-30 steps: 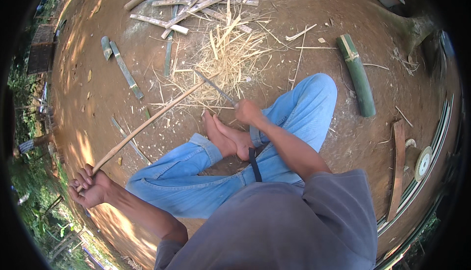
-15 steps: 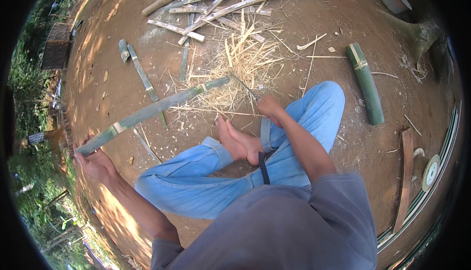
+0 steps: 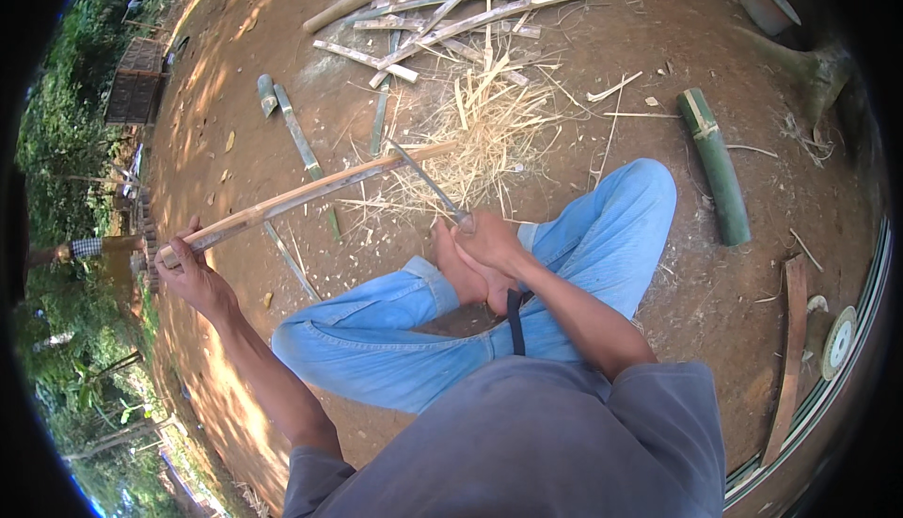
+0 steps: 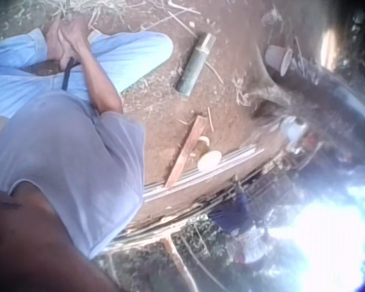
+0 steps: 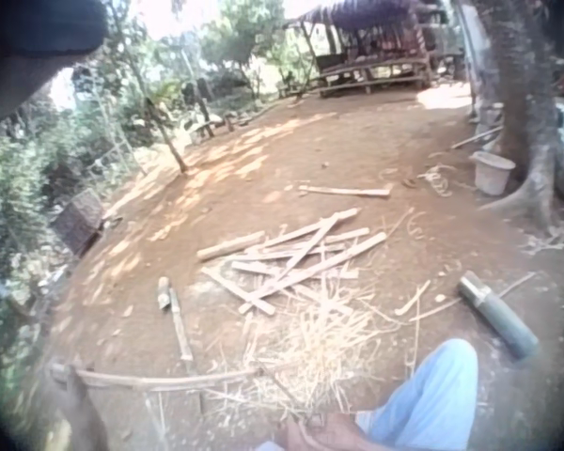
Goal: The person sits cross-legged on the ground and uses a knife to shave thin strips from a rectangular piece of wood. They repeatedly scrape the blade along the wood's surface to create shavings, occasionally rotating the wood to work on different sides.
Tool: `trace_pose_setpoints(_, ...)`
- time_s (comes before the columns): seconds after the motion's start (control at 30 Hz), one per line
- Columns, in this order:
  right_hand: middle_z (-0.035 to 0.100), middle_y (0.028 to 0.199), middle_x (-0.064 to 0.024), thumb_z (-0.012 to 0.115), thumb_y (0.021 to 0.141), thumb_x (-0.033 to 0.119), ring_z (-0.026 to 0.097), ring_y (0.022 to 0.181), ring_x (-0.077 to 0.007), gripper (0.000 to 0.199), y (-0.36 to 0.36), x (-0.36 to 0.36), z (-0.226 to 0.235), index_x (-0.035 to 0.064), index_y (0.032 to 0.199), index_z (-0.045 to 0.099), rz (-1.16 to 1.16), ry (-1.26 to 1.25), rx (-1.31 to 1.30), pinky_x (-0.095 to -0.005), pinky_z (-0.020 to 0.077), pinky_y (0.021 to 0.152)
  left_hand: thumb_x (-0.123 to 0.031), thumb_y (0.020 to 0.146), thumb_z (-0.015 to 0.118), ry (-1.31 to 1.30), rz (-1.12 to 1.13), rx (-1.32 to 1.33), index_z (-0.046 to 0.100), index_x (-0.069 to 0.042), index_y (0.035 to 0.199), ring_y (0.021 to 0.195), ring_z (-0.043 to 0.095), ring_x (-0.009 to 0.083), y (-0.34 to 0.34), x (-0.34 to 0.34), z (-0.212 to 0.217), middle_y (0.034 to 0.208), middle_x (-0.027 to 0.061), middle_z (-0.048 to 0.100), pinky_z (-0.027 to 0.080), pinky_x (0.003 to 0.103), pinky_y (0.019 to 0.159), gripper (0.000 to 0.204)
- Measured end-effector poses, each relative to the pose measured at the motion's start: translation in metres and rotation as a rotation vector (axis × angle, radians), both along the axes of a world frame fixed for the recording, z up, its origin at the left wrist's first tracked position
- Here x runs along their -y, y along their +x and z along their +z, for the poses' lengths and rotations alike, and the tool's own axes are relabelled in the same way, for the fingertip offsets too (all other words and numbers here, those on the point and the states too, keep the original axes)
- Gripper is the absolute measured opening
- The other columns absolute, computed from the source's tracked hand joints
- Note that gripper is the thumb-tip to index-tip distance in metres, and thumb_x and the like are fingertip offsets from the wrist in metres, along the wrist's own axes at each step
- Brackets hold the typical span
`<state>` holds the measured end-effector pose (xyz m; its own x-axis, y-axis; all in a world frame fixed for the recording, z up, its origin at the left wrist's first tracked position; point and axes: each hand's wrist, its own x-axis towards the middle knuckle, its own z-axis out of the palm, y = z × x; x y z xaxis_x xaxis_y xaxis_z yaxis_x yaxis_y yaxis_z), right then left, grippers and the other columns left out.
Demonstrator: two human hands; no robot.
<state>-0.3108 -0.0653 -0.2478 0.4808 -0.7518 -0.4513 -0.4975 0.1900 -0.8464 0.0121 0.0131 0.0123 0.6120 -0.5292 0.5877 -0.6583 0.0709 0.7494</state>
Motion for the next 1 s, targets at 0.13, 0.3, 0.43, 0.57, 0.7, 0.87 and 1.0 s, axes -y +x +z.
trace_pose_setpoints(0.13, 0.064, 0.089, -0.0272, 0.063, 0.083, 0.027, 0.064, 0.087, -0.0402, 0.037, 0.030, -0.030, 0.055, -0.0012, 0.107, 0.059, 0.129, -0.269, 0.120, -0.0444, 0.0513, 0.079, -0.022, 0.099, 0.052, -0.128, -0.229, -0.210, 0.042, -0.006, 0.104, 0.091, 0.066, 0.0296, -0.021, -0.002, -0.011, 0.090, 0.0123, 0.062, 0.055, 0.046, 0.088, 0.020)
trace_pose_setpoints(0.3, 0.061, 0.096, -0.0342, 0.061, 0.084, 0.023, 0.062, 0.096, -0.0471, 0.037, 0.037, -0.020, 0.061, -0.0038, 0.109, 0.058, 0.307, -0.167, 0.135, -0.0469, 0.0511, 0.084, -0.022, 0.099, 0.052, -0.156, -0.353, -0.198, 0.043, -0.007, 0.102, 0.091, 0.066, 0.0289, -0.021, -0.026, -0.018, 0.090, 0.0108, 0.062, 0.052, 0.051, 0.093, 0.017)
trace_pose_setpoints(0.43, 0.064, 0.077, -0.0285, 0.060, 0.082, 0.015, 0.065, 0.081, -0.0459, 0.020, 0.039, -0.015, 0.025, -0.0024, 0.092, 0.061, 0.107, -0.096, 0.112, -0.0567, 0.0426, 0.095, -0.022, 0.099, 0.052, -0.173, -0.349, -0.189, 0.044, -0.007, 0.101, 0.090, 0.065, 0.0282, -0.018, -0.033, -0.024, 0.089, 0.0106, 0.062, 0.052, 0.051, 0.093, 0.016)
trace_pose_setpoints(0.57, 0.065, 0.084, -0.0292, 0.059, 0.083, 0.017, 0.066, 0.084, -0.0430, 0.022, 0.046, -0.040, 0.027, -0.0028, 0.091, 0.062, 0.122, -0.764, 0.118, -0.0506, 0.0498, 0.081, -0.023, 0.099, 0.052, -0.187, -0.356, -0.212, 0.045, -0.007, 0.100, 0.088, 0.065, 0.0271, -0.019, -0.041, -0.029, 0.090, 0.0104, 0.062, 0.051, 0.053, 0.093, 0.017)
trace_pose_setpoints(0.7, 0.065, 0.084, -0.0295, 0.055, 0.087, 0.021, 0.065, 0.078, -0.0439, 0.026, 0.034, -0.010, 0.006, -0.0029, 0.091, 0.061, 0.056, -0.340, 0.037, -0.0512, 0.0503, 0.069, -0.022, 0.101, 0.046, -0.171, -0.336, -0.152, 0.043, -0.011, 0.105, 0.084, 0.064, 0.0245, -0.017, -0.040, -0.030, 0.087, 0.0100, 0.059, 0.054, 0.054, 0.087, 0.013)
trace_pose_setpoints(0.87, 0.064, 0.077, -0.0278, 0.058, 0.090, 0.031, 0.064, 0.073, -0.0432, 0.032, 0.025, -0.015, 0.019, -0.0007, 0.088, 0.063, 0.125, -0.277, 0.102, -0.0505, 0.0498, 0.065, -0.023, 0.101, 0.048, -0.172, -0.330, -0.153, 0.043, -0.009, 0.103, 0.084, 0.064, 0.0243, -0.016, -0.045, -0.034, 0.087, 0.0101, 0.058, 0.055, 0.053, 0.087, 0.015)
trace_pose_setpoints(1.0, 0.064, 0.075, -0.0268, 0.057, 0.087, 0.026, 0.063, 0.071, -0.0438, 0.026, 0.019, 0.009, -0.047, 0.0000, 0.086, 0.063, 0.003, -0.126, -0.109, -0.0507, 0.0495, 0.066, -0.023, 0.100, 0.049, -0.200, -0.329, -0.202, 0.044, -0.006, 0.096, 0.084, 0.064, 0.0238, -0.020, -0.040, -0.030, 0.086, 0.0095, 0.057, 0.055, 0.052, 0.088, 0.019)
